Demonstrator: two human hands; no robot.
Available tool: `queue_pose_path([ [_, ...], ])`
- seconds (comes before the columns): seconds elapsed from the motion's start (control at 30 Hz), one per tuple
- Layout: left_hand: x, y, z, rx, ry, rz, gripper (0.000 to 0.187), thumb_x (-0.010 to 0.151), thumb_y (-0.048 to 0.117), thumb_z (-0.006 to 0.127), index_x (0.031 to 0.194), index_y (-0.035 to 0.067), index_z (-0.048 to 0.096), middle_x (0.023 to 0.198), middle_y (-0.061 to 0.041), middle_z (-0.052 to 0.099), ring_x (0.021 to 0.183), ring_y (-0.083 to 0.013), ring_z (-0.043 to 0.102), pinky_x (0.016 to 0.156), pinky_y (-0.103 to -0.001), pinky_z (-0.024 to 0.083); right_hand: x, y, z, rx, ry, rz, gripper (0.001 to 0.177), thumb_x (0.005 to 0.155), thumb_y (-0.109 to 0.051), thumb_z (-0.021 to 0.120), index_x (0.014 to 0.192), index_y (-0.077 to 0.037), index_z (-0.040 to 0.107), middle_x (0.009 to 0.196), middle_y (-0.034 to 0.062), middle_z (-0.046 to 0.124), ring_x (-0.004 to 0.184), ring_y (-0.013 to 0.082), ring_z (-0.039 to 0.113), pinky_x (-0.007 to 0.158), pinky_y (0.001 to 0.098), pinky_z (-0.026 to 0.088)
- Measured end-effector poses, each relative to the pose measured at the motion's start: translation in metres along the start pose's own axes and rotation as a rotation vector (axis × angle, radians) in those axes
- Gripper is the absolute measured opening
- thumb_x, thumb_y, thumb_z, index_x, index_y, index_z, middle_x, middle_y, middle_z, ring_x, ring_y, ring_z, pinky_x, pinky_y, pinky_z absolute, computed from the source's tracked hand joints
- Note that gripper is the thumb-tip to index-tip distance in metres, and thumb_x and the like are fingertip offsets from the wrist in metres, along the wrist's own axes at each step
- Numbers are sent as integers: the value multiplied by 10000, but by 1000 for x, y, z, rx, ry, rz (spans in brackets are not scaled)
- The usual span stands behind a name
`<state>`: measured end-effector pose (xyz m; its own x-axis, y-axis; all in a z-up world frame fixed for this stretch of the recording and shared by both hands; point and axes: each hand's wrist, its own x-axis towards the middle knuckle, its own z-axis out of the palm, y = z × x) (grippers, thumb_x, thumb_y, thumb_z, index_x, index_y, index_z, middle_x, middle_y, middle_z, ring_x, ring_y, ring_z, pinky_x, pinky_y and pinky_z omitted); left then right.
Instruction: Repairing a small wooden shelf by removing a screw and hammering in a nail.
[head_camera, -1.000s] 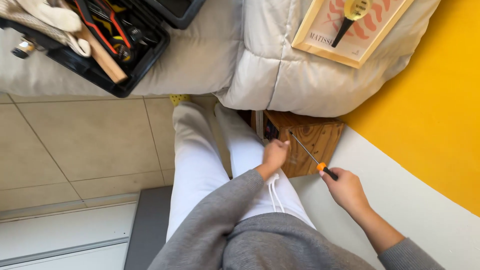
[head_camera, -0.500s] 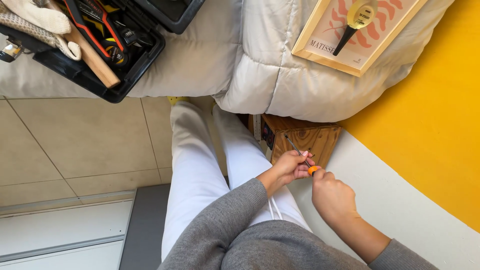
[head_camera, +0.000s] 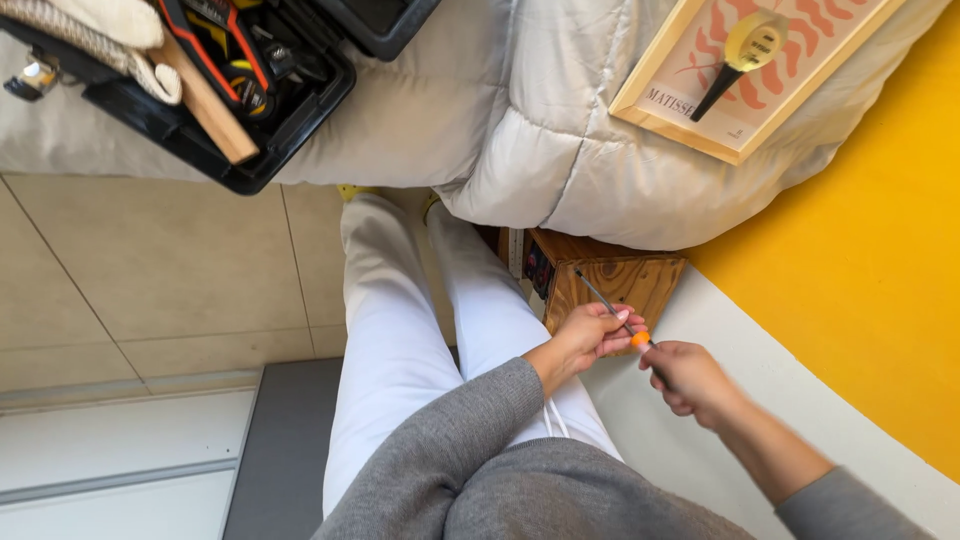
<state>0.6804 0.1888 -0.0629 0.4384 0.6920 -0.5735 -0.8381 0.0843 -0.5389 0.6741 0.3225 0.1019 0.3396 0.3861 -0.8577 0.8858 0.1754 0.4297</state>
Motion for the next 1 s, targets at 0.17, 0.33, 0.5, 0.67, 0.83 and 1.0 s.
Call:
queue_pose_path([
  [0.17, 6, 1, 3, 90, 74, 44, 223, 1053, 146, 601, 1183, -36, 594, 1112, -171, 707, 992, -257, 724, 866, -332, 636, -6, -10, -16, 937, -451, 405, 375, 985, -414, 569, 986, -41, 604, 625, 20, 506, 386, 68, 300, 321, 225, 215],
  [0.33, 34, -15, -13, 67, 97, 20, 177, 1022, 113, 622, 1120, -34, 608, 1038, -175, 708, 894, -262, 740, 756, -318, 643, -33, -25, -14, 744, -335, 189, 407, 1012, -366, 530, 1076, 28, 613, 701, 72, 557, 423, 108, 352, 344, 247, 250],
  [0.5, 21, -7, -6, 79, 61, -6, 209, 1034, 105, 611, 1099, -93, 616, 1046, -198, 726, 908, -280, 763, 768, -310, 658, -41, 3, -6, 1244, -412, 291, 451, 1005, -339, 456, 1211, 34, 606, 733, 44, 579, 432, 72, 388, 358, 189, 305],
  [0.67, 21, 1, -11, 28, 67, 5, 118, 1006, 60, 597, 1087, -25, 601, 1055, -180, 721, 944, -281, 759, 802, -336, 657, 1, 10, -1, 1110, -461, 267, 379, 985, -280, 498, 1134, 47, 616, 705, 54, 563, 398, 67, 353, 324, 216, 249],
  [0.83, 20, -2, -15, 77, 38, 21, 213, 994, 130, 655, 1120, -41, 642, 1053, -161, 751, 932, -231, 773, 814, -298, 661, -16, -16, -6, 726, -270, 163, 314, 999, -263, 526, 1024, 32, 631, 650, 81, 542, 392, 127, 329, 340, 283, 215],
  [1.0, -6, 7, 4, 188, 210, -24, 322, 968, 293, 709, 1010, -8, 604, 928, -145, 734, 727, -203, 727, 665, -320, 649, -49, -65, -18, -401, 140, -227, 269, 914, -322, 655, 959, -70, 737, 721, 173, 748, 588, 291, 700, 576, 412, 542],
])
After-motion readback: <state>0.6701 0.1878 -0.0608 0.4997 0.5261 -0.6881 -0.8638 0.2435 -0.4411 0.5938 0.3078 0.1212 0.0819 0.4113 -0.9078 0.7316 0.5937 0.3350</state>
